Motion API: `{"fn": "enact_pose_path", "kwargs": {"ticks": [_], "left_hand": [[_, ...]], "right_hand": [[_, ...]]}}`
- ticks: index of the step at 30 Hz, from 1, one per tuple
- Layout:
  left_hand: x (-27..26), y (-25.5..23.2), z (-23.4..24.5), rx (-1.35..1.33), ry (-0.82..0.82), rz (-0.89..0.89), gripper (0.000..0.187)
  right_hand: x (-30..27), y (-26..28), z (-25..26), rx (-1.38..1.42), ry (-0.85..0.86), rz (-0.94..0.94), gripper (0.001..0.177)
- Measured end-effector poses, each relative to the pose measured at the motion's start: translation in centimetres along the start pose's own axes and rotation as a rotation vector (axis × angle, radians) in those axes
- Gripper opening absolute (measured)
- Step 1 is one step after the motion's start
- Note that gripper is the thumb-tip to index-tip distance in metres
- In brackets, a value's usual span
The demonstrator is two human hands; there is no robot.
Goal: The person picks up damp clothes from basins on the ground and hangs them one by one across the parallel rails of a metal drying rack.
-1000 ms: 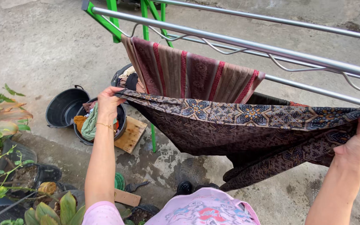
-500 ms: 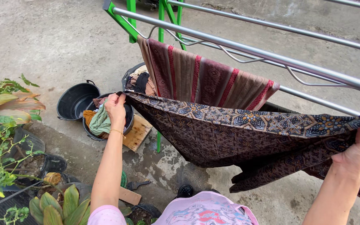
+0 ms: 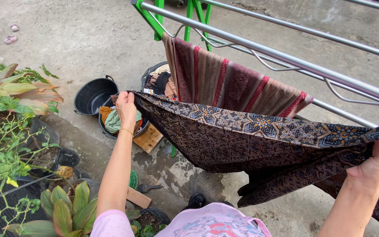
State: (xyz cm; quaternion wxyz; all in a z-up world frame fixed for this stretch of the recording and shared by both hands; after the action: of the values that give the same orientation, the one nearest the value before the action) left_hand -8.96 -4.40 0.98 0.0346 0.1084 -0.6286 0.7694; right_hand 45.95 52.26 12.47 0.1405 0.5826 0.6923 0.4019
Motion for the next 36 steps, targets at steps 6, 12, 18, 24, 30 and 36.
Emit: {"fn": "enact_pose_path", "kwargs": {"ticks": [6,12,18,24,30,36], "left_hand": [[-6.1,0.4,-3.7,-0.936,0.276,0.489,0.028],[-13.5,3.5,-11.0,-0.879,0.502,0.702,0.024],[-4.3,-3.0,-2.2,-0.91,0.269,0.158,0.031],[-15.7,-6.3,-7.1,-0.324,0.599,0.515,0.061],[-8.0,-10.4,-1.1,-0.294,0.362,-0.161,0.035],[-10.7,-9.7,-3.2,0.456,0.648,-0.19,0.05]], "right_hand": [[0.6,-1.5,0.0,0.109,-0.057,-0.064,0.023],[0.8,-2.2,-2.5,0.158,0.004,-0.077,0.019],[0.2,-1.2,-3.1,0.296,-0.149,-0.191,0.026],[1.6,-2.1,-0.7,0.117,0.069,0.009,0.03],[0.7,-1.3,-1.2,-0.018,-0.1,0.036,0.023],[2.3,-4.2,1.1,0.137,0.078,-0.024,0.026]]}}
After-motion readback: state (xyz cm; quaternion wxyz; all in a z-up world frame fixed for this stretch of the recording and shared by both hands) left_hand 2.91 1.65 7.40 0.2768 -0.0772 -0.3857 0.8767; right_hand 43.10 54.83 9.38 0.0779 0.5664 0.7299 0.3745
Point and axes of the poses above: each hand's wrist, its own x-axis towards the middle knuckle, its own z-axis out of the back of the hand, y = z × x, the point moved 8 cm from there along x, towards the middle knuckle, and after that the axes turned 5 degrees about x, right-handed, at the moved point
